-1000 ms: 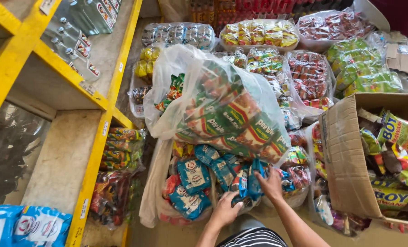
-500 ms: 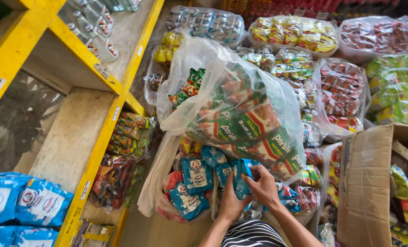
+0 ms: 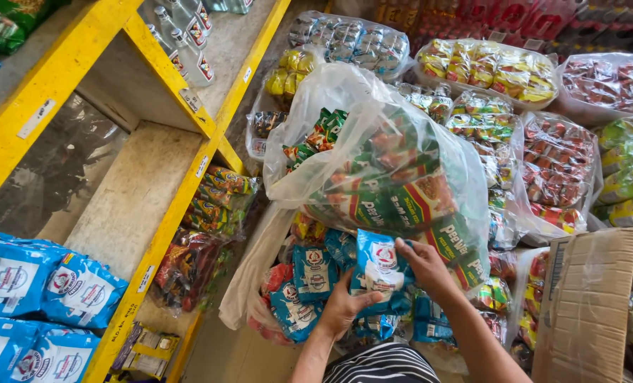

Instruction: Organizing and moving packets of milk powder on a grocery store shelf.

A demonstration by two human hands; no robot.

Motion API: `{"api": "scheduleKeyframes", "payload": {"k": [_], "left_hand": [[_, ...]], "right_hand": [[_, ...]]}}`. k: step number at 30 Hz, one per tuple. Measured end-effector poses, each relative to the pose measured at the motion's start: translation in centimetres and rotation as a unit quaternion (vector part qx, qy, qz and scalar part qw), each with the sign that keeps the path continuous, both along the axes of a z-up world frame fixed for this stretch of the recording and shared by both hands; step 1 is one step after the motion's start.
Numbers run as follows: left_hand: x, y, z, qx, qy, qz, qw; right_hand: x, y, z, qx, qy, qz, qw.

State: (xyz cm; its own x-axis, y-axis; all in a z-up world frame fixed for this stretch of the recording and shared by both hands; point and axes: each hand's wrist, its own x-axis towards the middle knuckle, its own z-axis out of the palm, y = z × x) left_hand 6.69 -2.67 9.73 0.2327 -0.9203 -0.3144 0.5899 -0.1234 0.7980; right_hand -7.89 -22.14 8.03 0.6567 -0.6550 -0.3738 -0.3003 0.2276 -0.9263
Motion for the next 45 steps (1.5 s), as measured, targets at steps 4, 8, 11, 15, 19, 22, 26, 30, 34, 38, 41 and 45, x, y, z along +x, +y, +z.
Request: {"api": "scheduleKeyframes", "payload": {"k": [4, 8, 11, 15, 19, 22, 26, 30, 34, 38, 41, 45], "left_hand": [[1.7, 0.2, 1.8, 0.016, -0.058, -0.03, 0.998], [3.2, 0.9, 0.7, -0.034, 0.003, 0.014, 0.999], [1.6, 1.8, -2.7, 0.002, 0.056, 0.268, 0.962], [-1.5, 2.5, -3.2, 0.124, -0.138, 0.243, 0.952], [-3.1, 1.6, 0.5, 0.087, -0.388, 0.145, 0.906], [-2.7, 1.3, 1.2, 0.121, -0.46, 0.144, 0.868], [-2.4, 2.8, 1.0, -0.015, -0.575, 0.185, 0.797], [-2.8, 3.8, 0.7, -0.029, -0.62, 0.096, 0.778], [-2.3, 4.5, 2.4, -0.089, -0.72, 0.142, 0.674], [-2.7, 6.7, -0.1, -0.054, -0.61, 0.179, 0.77], [-2.3, 6.8, -5.1, 0.06, -0.176, 0.295, 0.937], [2.3, 6.3, 1.3, -0.048, -0.189, 0.279, 0.94]], "right_hand": [[0.6, -0.5, 2.4, 0.146, -0.048, -0.027, 0.988], [1.9, 0.3, 3.7, 0.281, -0.115, -0.11, 0.947], [2.9, 0.8, 6.2, 0.314, -0.153, -0.174, 0.921], [2.8, -0.2, 3.8, 0.31, -0.202, -0.207, 0.906], [3.2, 0.6, 2.3, 0.282, -0.252, -0.192, 0.906], [4.3, 2.0, 4.1, 0.273, -0.236, -0.201, 0.911], [5.5, 1.9, 4.1, 0.26, -0.207, -0.213, 0.919], [7.0, 0.5, 0.8, 0.246, -0.211, -0.206, 0.923], [8.8, 1.6, 3.9, 0.279, -0.207, -0.196, 0.917], [9.0, 3.0, 8.6, 0.295, -0.226, -0.158, 0.915], [8.1, 1.0, 5.1, 0.257, -0.268, -0.079, 0.925], [8.7, 2.4, 8.0, 0.235, -0.259, 0.019, 0.937]]}}
